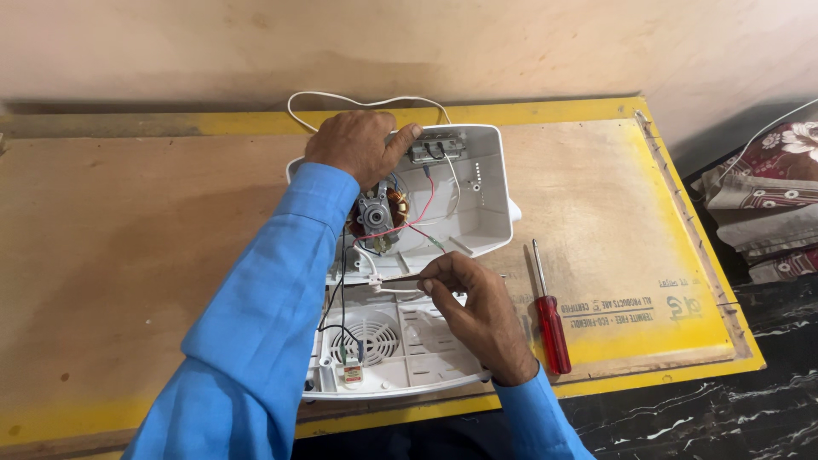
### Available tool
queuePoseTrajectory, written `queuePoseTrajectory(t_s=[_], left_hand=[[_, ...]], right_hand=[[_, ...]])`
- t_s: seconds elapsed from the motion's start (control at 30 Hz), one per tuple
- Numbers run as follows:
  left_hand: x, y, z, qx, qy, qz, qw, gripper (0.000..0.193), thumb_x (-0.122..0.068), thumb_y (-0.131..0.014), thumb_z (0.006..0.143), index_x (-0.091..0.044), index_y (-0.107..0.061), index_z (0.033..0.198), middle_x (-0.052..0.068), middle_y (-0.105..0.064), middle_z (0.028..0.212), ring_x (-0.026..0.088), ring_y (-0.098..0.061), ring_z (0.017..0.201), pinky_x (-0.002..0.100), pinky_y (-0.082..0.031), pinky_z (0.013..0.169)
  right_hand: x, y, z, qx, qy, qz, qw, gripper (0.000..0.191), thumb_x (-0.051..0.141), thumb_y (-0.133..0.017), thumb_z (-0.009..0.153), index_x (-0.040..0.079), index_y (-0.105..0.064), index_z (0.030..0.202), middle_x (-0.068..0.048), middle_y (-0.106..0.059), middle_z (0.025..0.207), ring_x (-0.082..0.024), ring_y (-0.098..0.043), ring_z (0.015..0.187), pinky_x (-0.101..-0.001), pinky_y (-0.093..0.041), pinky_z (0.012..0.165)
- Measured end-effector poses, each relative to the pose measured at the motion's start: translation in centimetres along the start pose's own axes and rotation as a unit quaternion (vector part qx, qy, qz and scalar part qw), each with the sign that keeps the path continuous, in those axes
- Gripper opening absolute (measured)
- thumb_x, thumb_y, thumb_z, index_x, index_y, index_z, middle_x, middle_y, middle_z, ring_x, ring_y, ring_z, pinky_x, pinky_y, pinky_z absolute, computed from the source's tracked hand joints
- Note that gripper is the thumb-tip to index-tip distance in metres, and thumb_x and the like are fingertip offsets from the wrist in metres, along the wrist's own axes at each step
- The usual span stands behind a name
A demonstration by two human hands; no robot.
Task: The person works on a small white electric appliance with its housing open, exposing a motor and wiring. They route and connect wires inside the casing, adjust internal components by hand, and then use a red screwdriver on the motor assembly.
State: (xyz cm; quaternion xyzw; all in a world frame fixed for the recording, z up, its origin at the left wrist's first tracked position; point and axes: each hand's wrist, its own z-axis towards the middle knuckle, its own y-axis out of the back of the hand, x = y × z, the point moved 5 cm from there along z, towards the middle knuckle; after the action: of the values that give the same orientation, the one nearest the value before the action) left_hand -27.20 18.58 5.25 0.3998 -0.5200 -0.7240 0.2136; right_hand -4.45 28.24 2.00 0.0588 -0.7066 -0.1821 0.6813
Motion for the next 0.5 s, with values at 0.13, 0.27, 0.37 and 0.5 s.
queuePoseTrajectory(t_s=[0.13, 0.27, 0.37, 0.5], left_hand=[[-0.05, 0.04, 0.01, -0.002, -0.003, -0.001, 1.0, 0.066, -0.063, -0.045, 0.1, -0.006, -0.07, 0.08, 0.022, -0.071, 0.085, 0.045, -0.067, 0.086, 0.059, -0.052, 0.078], [-0.1, 0.19, -0.04, -0.003, -0.001, -0.003, 1.0, 0.066, -0.063, -0.045, 0.1, -0.006, -0.07, 0.079, 0.022, -0.071, 0.084, 0.045, -0.067, 0.084, 0.059, -0.052, 0.077], [-0.19, 0.29, -0.06, -0.004, -0.004, -0.002, 1.0, 0.066, -0.063, -0.045, 0.1, -0.006, -0.07, 0.078, 0.022, -0.071, 0.083, 0.045, -0.067, 0.084, 0.06, -0.052, 0.077], [-0.1, 0.18, -0.12, 0.005, 0.006, -0.007, 1.0, 0.066, -0.063, -0.045, 0.1, -0.005, -0.07, 0.078, 0.021, -0.071, 0.082, 0.044, -0.068, 0.084, 0.059, -0.053, 0.077]], right_hand=[[-0.01, 0.0, -0.01, 0.001, -0.003, 0.006, 1.0, 0.009, 0.004, -0.069, 0.09, 0.0, -0.07, 0.099, -0.005, -0.077, 0.085, -0.01, -0.072, 0.083, -0.0271, -0.057, 0.075], [0.05, -0.02, -0.06, 0.001, -0.002, 0.006, 1.0, 0.009, 0.004, -0.069, 0.09, 0.0, -0.07, 0.099, -0.005, -0.077, 0.085, -0.01, -0.072, 0.082, -0.0272, -0.057, 0.074], [0.09, -0.02, 0.0, 0.002, -0.001, 0.003, 1.0, 0.009, 0.004, -0.069, 0.09, 0.0, -0.069, 0.099, -0.005, -0.077, 0.085, -0.01, -0.072, 0.082, -0.0272, -0.057, 0.074], [-0.15, -0.04, 0.09, 0.006, -0.024, -0.035, 0.999, 0.01, 0.006, -0.07, 0.089, 0.002, -0.07, 0.098, -0.004, -0.078, 0.085, -0.008, -0.074, 0.082, -0.0266, -0.059, 0.072]])
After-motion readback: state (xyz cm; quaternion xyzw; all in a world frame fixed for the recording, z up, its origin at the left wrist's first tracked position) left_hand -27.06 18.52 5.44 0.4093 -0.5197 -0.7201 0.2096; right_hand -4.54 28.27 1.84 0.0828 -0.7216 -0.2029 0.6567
